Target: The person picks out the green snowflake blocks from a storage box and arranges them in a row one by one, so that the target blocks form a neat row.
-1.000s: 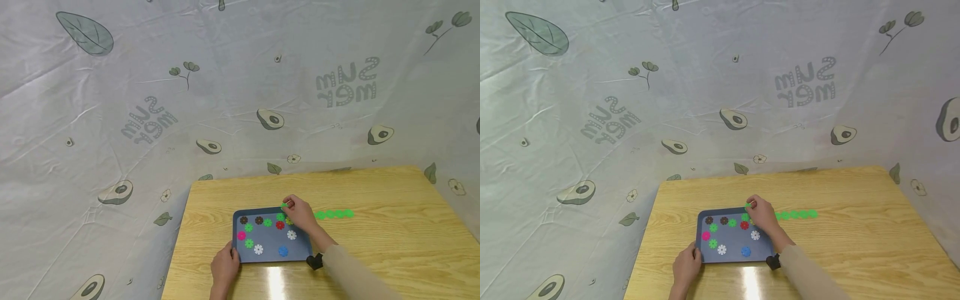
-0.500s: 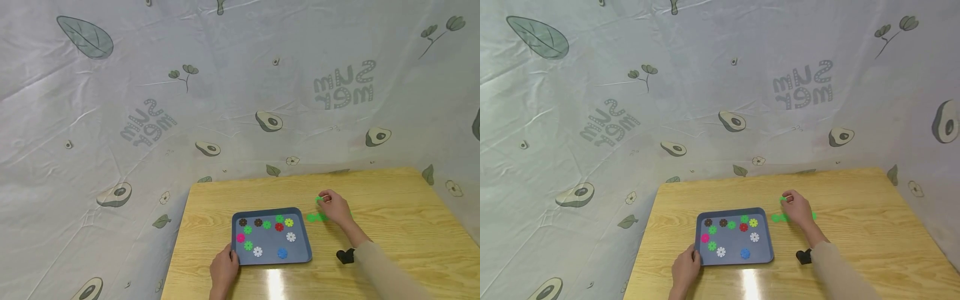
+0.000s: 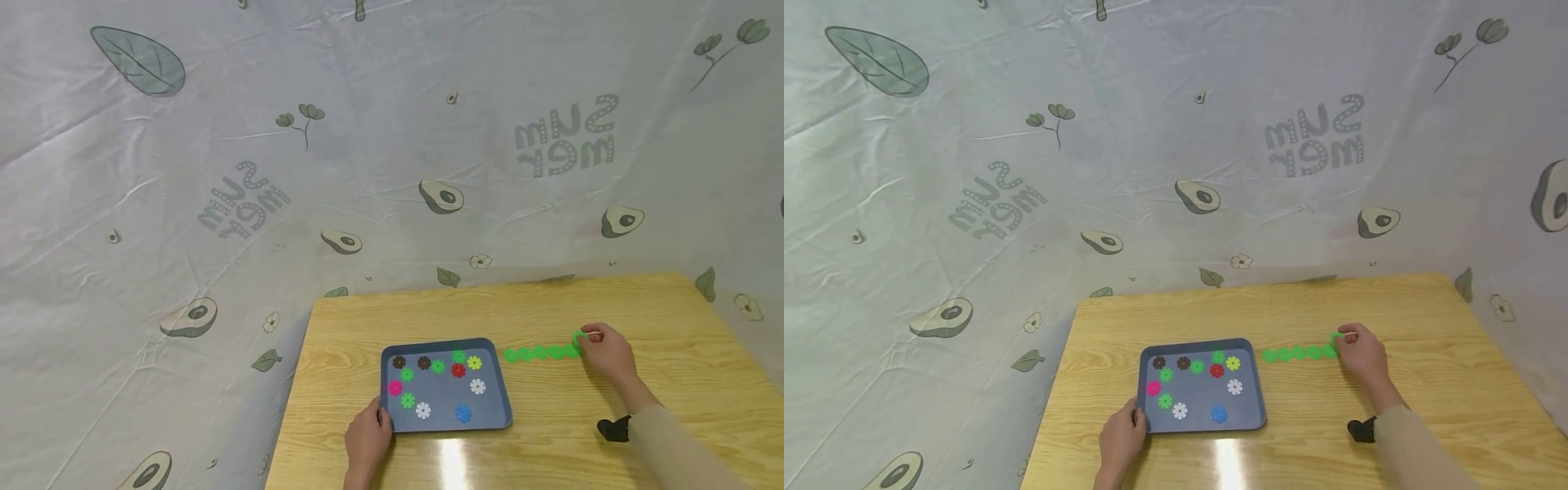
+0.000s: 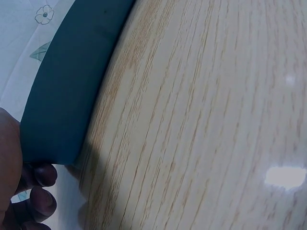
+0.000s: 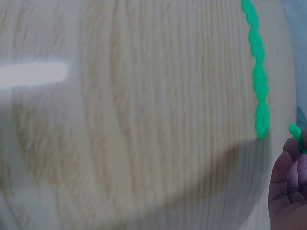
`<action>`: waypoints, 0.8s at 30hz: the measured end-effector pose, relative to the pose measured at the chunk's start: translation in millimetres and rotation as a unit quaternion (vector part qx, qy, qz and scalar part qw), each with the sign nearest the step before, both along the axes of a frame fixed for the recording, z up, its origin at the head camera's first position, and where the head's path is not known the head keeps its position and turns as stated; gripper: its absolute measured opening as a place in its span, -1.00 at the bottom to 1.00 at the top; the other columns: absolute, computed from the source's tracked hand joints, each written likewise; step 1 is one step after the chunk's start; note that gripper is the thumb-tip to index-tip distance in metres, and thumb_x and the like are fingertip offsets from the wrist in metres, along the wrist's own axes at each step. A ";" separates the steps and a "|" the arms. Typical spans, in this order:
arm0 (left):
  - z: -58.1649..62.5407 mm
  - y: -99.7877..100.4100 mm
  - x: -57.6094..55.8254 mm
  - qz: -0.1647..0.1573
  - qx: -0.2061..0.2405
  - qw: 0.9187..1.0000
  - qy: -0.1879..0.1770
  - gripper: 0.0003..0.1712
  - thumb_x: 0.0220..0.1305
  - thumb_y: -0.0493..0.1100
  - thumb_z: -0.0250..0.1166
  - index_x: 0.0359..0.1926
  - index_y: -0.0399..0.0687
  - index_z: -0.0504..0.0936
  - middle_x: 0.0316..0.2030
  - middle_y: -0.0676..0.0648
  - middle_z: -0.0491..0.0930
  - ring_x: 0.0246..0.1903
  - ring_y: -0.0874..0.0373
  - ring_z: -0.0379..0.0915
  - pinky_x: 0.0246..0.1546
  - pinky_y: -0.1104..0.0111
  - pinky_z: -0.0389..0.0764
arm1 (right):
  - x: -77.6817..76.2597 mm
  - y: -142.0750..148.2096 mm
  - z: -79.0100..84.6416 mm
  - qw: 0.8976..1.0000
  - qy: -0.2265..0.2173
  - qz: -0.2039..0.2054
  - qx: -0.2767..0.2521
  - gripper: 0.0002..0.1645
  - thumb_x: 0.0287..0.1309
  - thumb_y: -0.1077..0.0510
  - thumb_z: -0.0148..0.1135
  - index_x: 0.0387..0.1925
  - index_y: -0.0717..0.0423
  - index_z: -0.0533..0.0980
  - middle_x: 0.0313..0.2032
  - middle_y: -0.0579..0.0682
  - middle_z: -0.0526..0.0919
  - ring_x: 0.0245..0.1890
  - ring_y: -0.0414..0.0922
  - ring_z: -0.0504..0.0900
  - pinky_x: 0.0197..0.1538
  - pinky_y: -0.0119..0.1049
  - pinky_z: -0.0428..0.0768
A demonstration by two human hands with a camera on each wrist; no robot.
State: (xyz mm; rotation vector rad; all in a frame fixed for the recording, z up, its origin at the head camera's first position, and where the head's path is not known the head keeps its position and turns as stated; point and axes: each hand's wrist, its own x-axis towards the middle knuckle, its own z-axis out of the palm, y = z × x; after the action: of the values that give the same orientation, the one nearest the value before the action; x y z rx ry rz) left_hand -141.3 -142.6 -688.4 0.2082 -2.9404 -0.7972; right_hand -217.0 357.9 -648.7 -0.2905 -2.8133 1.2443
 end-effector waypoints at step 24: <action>0.1 1.0 0.0 0.002 0.003 1.000 -0.009 -0.67 0.38 -0.16 0.27 0.11 -0.04 0.74 -0.44 0.05 0.68 -0.61 0.21 0.31 -0.59 0.23 0.34 | 9.0 18.2 -20.9 0.999 -0.003 0.002 0.053 -0.56 0.47 0.10 0.11 0.05 0.47 0.52 -0.17 0.34 0.62 -0.18 0.27 0.61 -0.25 -0.01 0.47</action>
State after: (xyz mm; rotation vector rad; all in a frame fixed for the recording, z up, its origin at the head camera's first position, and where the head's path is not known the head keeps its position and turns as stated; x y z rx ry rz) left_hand -141.3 -141.6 -688.3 0.2224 -2.9534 -0.8088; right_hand -208.0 376.1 -669.7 -0.2840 -2.8728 1.0930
